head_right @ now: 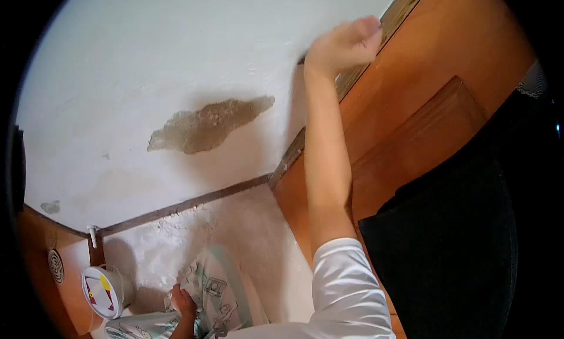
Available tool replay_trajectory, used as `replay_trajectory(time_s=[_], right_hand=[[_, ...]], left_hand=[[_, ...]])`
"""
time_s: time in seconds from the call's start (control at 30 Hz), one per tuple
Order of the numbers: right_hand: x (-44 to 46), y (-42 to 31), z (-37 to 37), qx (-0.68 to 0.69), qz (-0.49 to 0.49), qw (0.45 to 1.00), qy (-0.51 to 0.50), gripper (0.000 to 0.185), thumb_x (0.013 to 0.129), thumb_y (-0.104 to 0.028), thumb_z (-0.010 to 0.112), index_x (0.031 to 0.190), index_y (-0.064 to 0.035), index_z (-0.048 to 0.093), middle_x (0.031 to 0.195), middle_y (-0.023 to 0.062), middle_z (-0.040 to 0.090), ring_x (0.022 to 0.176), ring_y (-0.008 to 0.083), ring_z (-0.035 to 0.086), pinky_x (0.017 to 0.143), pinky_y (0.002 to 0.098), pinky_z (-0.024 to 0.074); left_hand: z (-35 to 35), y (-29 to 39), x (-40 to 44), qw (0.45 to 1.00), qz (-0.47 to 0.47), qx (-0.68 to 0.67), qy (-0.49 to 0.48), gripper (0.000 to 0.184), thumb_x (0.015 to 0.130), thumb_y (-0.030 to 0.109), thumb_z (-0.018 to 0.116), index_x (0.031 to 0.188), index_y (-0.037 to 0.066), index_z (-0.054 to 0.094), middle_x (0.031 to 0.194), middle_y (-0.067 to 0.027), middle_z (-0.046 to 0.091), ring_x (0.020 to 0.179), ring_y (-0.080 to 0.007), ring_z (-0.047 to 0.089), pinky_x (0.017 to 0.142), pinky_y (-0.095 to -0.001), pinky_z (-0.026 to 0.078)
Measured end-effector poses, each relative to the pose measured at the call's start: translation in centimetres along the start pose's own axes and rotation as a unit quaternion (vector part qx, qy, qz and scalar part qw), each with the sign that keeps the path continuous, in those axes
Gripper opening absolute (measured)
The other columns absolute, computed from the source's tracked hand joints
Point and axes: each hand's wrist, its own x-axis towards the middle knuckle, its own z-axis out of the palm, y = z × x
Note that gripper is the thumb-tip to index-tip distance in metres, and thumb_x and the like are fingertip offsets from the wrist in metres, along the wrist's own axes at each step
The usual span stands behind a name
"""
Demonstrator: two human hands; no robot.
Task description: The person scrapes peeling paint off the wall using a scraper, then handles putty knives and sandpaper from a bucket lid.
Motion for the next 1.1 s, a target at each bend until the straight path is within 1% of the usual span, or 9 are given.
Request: replay_trajectory(time_s=[0.33,0.57,0.63,0.67,0.73,0.87,1.0,1.03,1.1], right_hand=[[-1.2,4.0,0.3,-0.008,-0.118,0.992,0.036,0.039,0.091,-0.034,0.04,0.065,-0.0051,0.033,0.059,-0.0016,0.033,0.05,0.0077,0.029,0.043,0.0218,0.0258],[-2.3,3.8,-2.6,-0.031,0.014,0.999,-0.001,0.027,0.086,-0.01,0.034,0.06,-0.0121,0.034,0.062,-0.0021,0.038,0.056,0.01,0.037,0.051,0.019,0.0367],[0.1,2.0,-4.3,0.224,0.065,0.972,-0.008,0.032,0.093,-0.019,0.037,0.063,-0.0066,0.037,0.061,0.001,0.038,0.056,0.0121,0.037,0.049,0.0233,0.0323],[0.0,4.7,-2.2,0.017,-0.098,0.99,0.101,0.036,0.094,-0.026,0.032,0.061,-0.0102,0.032,0.056,-0.001,0.034,0.05,0.0104,0.032,0.047,0.023,0.0363],[-1.4,4.3,-1.7,-0.079,0.005,0.996,-0.042,0.045,0.094,-0.043,0.021,0.058,-0.0154,0.021,0.048,-0.0036,0.022,0.041,0.0075,0.021,0.042,0.0214,0.0396],[0.3,1.1,-2.8,0.089,0.061,0.994,0.006,0.045,0.094,-0.041,0.025,0.057,-0.0159,0.022,0.051,-0.0042,0.022,0.044,0.0071,0.022,0.038,0.0212,0.027],[-0.3,1.8,-2.6,0.03,-0.1,0.994,-0.022,0.045,0.095,-0.038,0.03,0.059,-0.011,0.024,0.053,-0.0048,0.024,0.046,0.0074,0.022,0.039,0.0208,0.0206],[0.3,-0.7,-2.6,0.113,0.082,0.99,0.012,0.044,0.094,-0.042,0.027,0.058,-0.0157,0.022,0.053,-0.0058,0.023,0.046,0.0056,0.021,0.039,0.0189,0.0183],[-0.1,3.0,-1.6,0.012,0.017,1.0,0.013,0.049,0.092,-0.051,0.023,0.057,-0.0167,0.019,0.049,-0.0062,0.019,0.042,0.0078,0.017,0.037,0.0198,0.016]], left_hand=[[0.7,-0.9,-0.4,1.0,0.012,-0.004,0.009,0.032,0.079,0.019,0.041,0.1,-0.002,0.051,0.09,-0.0229,0.054,0.082,-0.042,0.051,0.069,-0.0469,0.04],[0.3,-0.1,-0.1,1.0,-0.019,0.014,0.001,0.031,0.079,0.018,0.041,0.098,-0.003,0.052,0.092,-0.0233,0.054,0.083,-0.0415,0.051,0.072,-0.0462,0.04],[0.9,-0.4,0.8,0.999,0.01,-0.024,0.022,0.031,0.078,0.018,0.041,0.098,-0.003,0.053,0.092,-0.0236,0.054,0.083,-0.0412,0.051,0.072,-0.0458,0.04],[0.7,-0.9,-0.2,0.999,0.021,-0.036,0.018,0.031,0.078,0.017,0.041,0.098,-0.003,0.053,0.093,-0.0237,0.054,0.083,-0.0411,0.051,0.073,-0.0456,0.04],[0.1,-0.7,-1.3,1.0,-0.019,-0.004,0.0,0.031,0.079,0.017,0.041,0.099,-0.003,0.053,0.094,-0.0235,0.054,0.084,-0.0412,0.051,0.073,-0.0452,0.041],[0.9,-0.8,0.1,1.0,0.003,-0.01,0.019,0.031,0.078,0.017,0.041,0.1,-0.002,0.051,0.092,-0.0225,0.054,0.083,-0.0418,0.051,0.072,-0.0465,0.04],[0.3,-0.1,0.7,1.0,-0.017,0.0,-0.003,0.028,0.077,0.017,0.04,0.096,-0.001,0.05,0.089,-0.0223,0.053,0.081,-0.0428,0.049,0.068,-0.0478,0.039],[0.7,-0.5,0.3,1.0,-0.014,-0.006,-0.001,0.028,0.077,0.017,0.04,0.096,-0.001,0.05,0.089,-0.0222,0.053,0.081,-0.0429,0.049,0.068,-0.0478,0.038],[0.9,-0.9,-0.2,1.0,0.014,-0.002,0.025,0.027,0.076,0.017,0.04,0.095,-0.001,0.05,0.087,-0.0221,0.052,0.079,-0.0429,0.049,0.067,-0.048,0.038]])
